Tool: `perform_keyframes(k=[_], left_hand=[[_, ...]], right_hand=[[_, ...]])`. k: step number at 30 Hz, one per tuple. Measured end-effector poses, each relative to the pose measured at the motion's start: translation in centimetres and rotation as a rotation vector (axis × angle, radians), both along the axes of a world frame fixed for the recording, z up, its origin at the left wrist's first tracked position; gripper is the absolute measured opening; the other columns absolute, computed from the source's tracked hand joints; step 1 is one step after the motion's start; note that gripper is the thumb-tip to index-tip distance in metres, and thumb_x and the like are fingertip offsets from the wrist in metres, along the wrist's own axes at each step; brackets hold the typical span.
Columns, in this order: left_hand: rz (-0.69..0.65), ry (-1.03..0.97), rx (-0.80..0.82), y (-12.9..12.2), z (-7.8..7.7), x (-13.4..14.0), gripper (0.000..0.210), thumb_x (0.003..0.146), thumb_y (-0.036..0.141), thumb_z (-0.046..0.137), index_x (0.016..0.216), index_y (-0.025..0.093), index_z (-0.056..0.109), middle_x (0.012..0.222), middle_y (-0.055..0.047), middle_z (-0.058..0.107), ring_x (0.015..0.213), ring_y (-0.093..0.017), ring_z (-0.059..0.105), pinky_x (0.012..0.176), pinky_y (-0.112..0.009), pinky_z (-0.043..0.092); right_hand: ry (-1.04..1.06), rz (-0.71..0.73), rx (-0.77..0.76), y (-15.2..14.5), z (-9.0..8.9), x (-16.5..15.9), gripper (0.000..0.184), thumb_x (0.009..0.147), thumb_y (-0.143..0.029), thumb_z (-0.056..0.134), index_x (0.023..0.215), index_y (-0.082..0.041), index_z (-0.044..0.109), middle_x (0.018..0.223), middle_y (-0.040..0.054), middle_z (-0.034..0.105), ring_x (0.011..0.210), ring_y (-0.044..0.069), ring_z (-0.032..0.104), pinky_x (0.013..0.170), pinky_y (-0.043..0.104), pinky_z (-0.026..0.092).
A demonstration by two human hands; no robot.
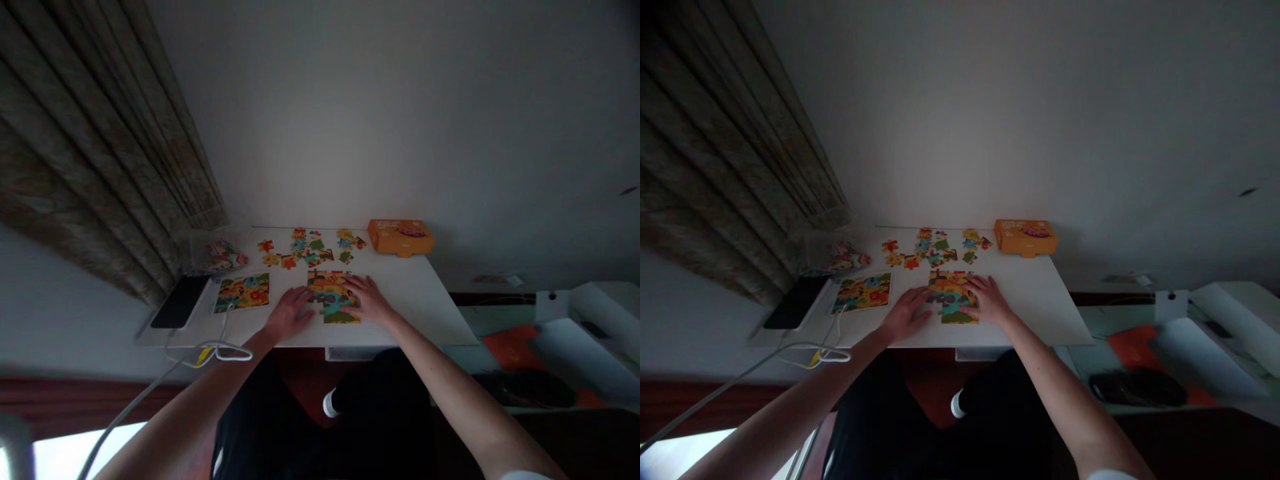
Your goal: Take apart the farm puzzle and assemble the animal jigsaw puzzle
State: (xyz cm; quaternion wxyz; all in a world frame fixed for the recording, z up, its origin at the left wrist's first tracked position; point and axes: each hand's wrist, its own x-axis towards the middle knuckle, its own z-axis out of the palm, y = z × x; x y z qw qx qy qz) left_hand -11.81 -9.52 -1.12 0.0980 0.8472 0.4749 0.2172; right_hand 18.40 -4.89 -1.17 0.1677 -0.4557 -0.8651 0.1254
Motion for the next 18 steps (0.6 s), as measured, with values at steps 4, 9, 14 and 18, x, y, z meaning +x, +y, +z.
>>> perform_keyframes(k=[4,9,14,18], left_hand=[[0.203,-0.036,-0.069,4.9,1.0,1.2,0.038,0.099,0.029,0.056,0.136,0.023,0.062,0.136,-0.009,0.067,0.128,-0.026,0.062,0.114,-0.044,0.048],[0.315,0.013,-0.136,11.1,2.1,3.5,0.036,0.099,0.027,0.055,0.133,0.016,0.063,0.138,-0.017,0.065,0.131,-0.030,0.060,0.113,-0.047,0.047],[0.384,0.132,-0.166,13.5,1.6,3.8,0.045,0.098,0.038,0.060,0.138,0.017,0.060,0.145,-0.019,0.060,0.136,-0.034,0.054,0.115,-0.052,0.041],[0.350,0.260,-0.221,15.1,1.4,2.8,0.048,0.097,0.044,0.060,0.140,0.023,0.060,0.148,-0.018,0.058,0.135,-0.038,0.054,0.113,-0.060,0.038]], right_hand=[[0.012,-0.039,0.014,0.1,-0.1,0.1,0.059,0.087,-0.056,0.074,0.138,-0.028,0.063,0.152,0.0136,0.056,0.145,0.033,0.045,0.121,0.068,0.024],[0.010,-0.078,0.006,0.2,-0.3,-0.2,0.056,0.090,-0.057,0.069,0.137,-0.027,0.063,0.154,0.0133,0.054,0.146,0.033,0.043,0.122,0.065,0.024],[0.007,-0.086,0.003,0.3,-0.3,-0.2,0.058,0.091,-0.060,0.068,0.138,-0.027,0.063,0.154,0.0133,0.053,0.146,0.032,0.043,0.123,0.062,0.023],[-0.003,-0.086,0.002,0.3,-0.5,-0.2,0.059,0.091,-0.064,0.065,0.138,-0.028,0.063,0.154,0.0124,0.053,0.146,0.032,0.043,0.123,0.062,0.022]])
